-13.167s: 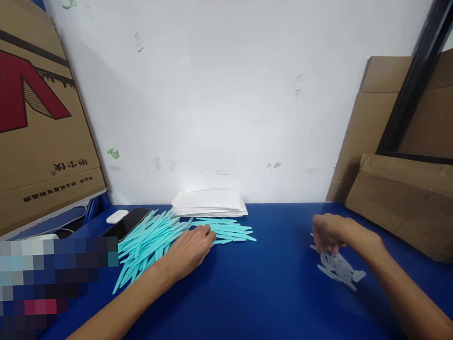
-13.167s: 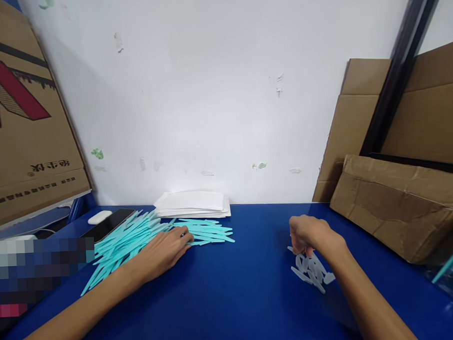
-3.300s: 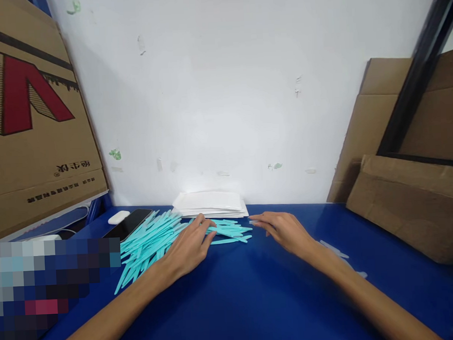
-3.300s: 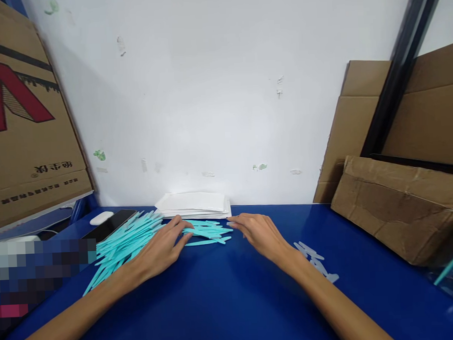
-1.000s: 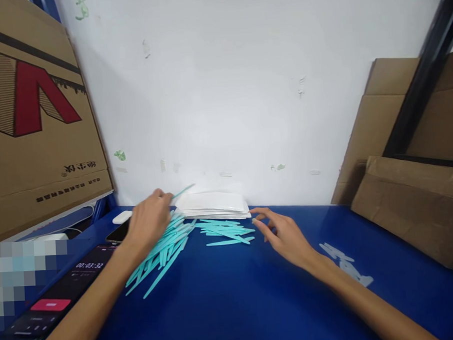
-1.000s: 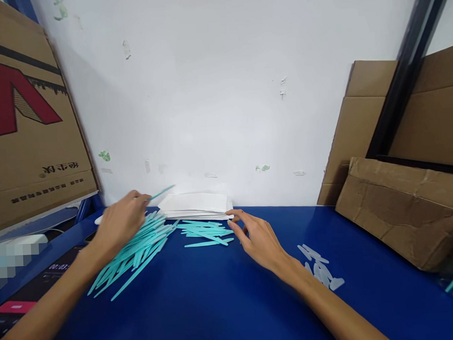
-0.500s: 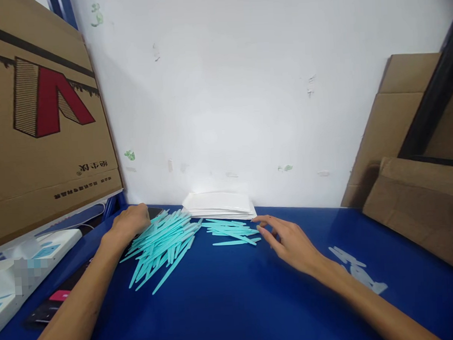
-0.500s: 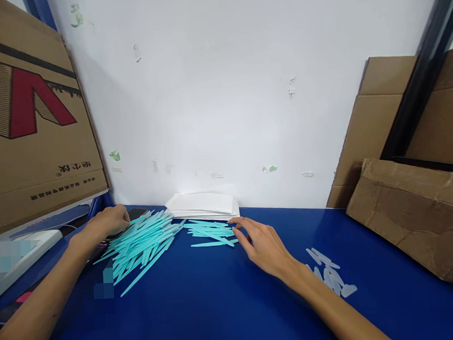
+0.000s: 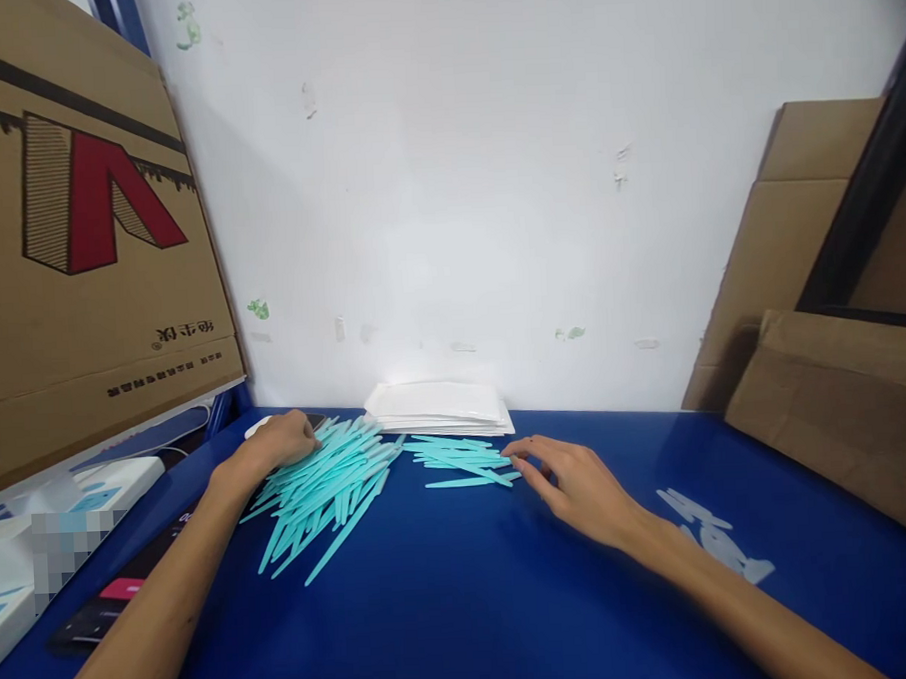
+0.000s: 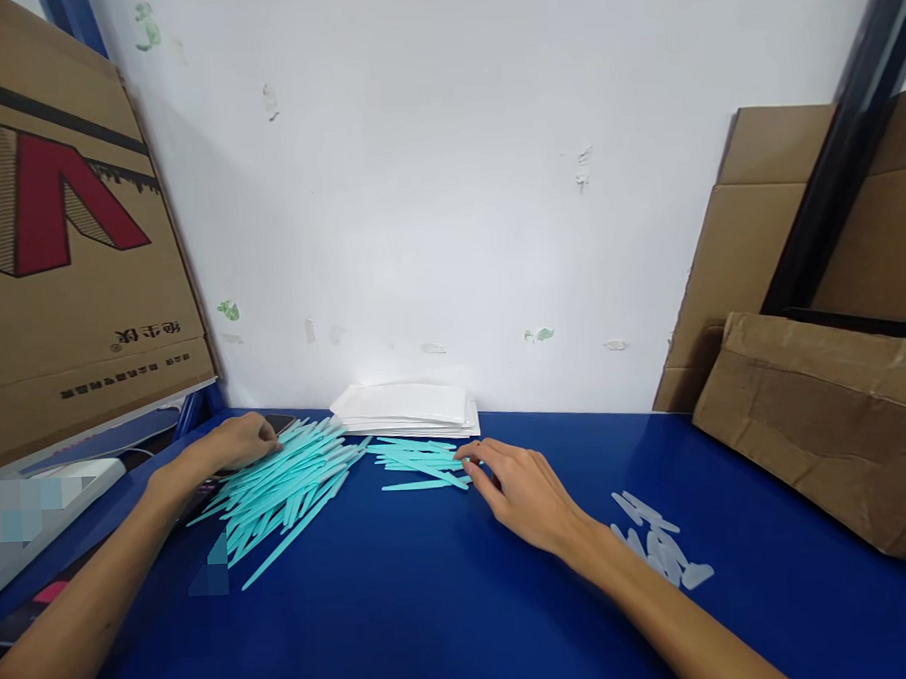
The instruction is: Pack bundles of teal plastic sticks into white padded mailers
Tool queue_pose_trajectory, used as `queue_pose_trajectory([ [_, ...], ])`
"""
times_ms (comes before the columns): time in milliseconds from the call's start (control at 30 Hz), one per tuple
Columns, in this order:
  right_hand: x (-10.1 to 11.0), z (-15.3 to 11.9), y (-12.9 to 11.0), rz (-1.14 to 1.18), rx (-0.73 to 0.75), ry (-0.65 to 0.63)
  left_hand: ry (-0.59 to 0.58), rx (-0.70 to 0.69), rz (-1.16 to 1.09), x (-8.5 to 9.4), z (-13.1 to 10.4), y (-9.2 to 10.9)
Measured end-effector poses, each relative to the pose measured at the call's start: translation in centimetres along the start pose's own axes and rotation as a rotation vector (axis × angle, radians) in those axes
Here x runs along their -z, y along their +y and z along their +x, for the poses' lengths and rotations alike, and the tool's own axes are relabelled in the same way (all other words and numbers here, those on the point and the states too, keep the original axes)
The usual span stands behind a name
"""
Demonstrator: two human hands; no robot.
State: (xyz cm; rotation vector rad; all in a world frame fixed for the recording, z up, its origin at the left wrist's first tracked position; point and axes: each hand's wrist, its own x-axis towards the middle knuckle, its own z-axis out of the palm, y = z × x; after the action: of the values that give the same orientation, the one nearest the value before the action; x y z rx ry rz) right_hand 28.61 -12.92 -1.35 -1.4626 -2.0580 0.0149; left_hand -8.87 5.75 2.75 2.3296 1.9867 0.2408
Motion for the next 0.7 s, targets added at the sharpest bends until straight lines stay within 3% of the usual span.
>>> queue_pose_trajectory([
  [167, -0.1, 0.0, 0.1, 0.000, 0.000, 0.000, -0.072, 0.002, 0.012, -0.2, 0.1, 0.0],
  [433, 0.0, 0.0, 0.1, -0.025, -0.002, 0.001, -0.060, 0.028, 0.077, 0.5, -1.1, 1.1],
  [600, 0.3, 0.2, 0.3, -0.065, -0.022, 0.029, 0.067, 0.042, 0.104, 0.7, -1.9, 2.2],
  [700, 0.3, 0.2, 0.7, -0.104, -0.039, 0.039, 0.258, -0.028, 0.109, 0.5, -2.4, 3.8],
])
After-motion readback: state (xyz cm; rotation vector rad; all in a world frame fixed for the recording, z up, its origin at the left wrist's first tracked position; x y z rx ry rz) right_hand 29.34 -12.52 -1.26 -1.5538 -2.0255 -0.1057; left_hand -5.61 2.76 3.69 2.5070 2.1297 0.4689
